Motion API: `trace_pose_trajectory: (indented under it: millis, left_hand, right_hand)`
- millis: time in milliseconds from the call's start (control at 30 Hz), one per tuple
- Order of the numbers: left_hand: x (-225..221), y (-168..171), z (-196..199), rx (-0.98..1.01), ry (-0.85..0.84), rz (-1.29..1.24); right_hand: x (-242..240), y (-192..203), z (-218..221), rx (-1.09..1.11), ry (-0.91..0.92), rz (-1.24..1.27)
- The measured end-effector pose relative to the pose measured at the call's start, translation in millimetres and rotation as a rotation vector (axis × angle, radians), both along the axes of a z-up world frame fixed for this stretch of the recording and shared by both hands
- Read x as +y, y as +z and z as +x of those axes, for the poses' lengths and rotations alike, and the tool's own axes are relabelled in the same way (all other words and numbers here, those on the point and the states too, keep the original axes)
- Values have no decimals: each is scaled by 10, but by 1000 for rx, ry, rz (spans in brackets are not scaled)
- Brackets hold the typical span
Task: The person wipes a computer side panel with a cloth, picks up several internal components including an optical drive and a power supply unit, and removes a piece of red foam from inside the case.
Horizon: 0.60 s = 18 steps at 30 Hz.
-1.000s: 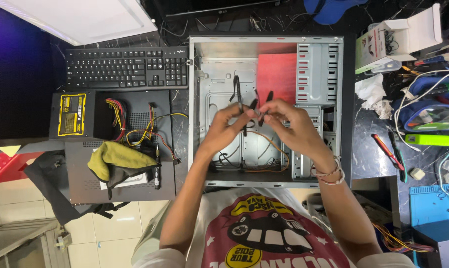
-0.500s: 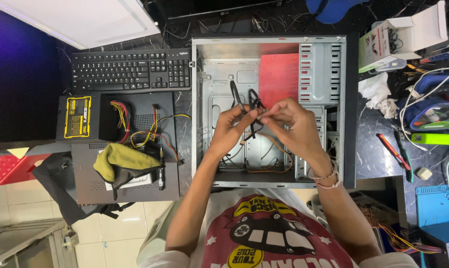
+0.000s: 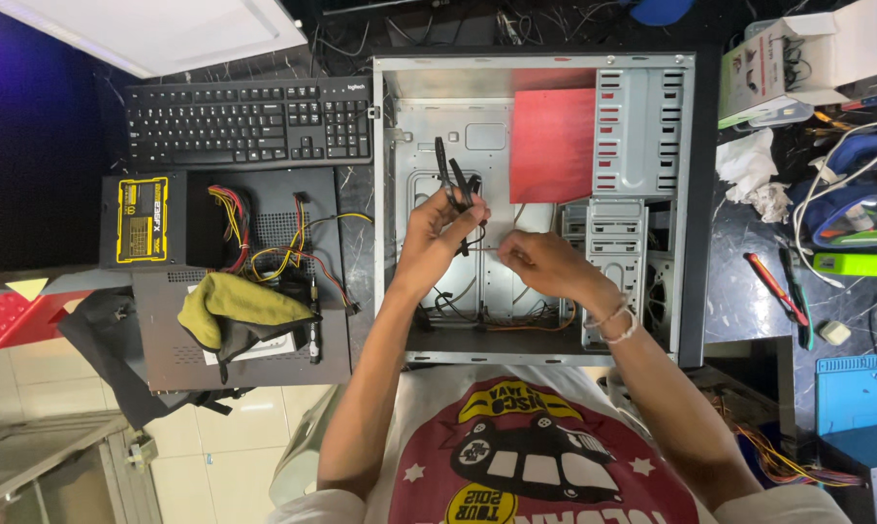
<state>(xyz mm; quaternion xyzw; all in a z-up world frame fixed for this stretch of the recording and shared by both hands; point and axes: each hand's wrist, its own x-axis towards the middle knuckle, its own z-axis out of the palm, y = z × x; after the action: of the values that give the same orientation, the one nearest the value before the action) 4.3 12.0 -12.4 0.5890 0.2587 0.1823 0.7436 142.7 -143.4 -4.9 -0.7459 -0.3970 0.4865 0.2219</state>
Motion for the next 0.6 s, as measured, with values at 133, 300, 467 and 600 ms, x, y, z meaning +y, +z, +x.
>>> trace_pose_trajectory:
  millis: [133,300,467,600]
  left_hand:
    - [-4,-160,2,21,7,-27]
    - [-6,-303,52,20,-31,-42]
    - [7,-278,96,35,-39,-51]
    - [27,-318,116,33,-61,-54]
  right_hand:
    - [-30,-670,77,-88,160,-191]
    - [-234,-1456,19,-188,432,-476]
    - [-302,-1504,92,-141,410,-394]
    - [-267,-1250,132,-66,338,-312]
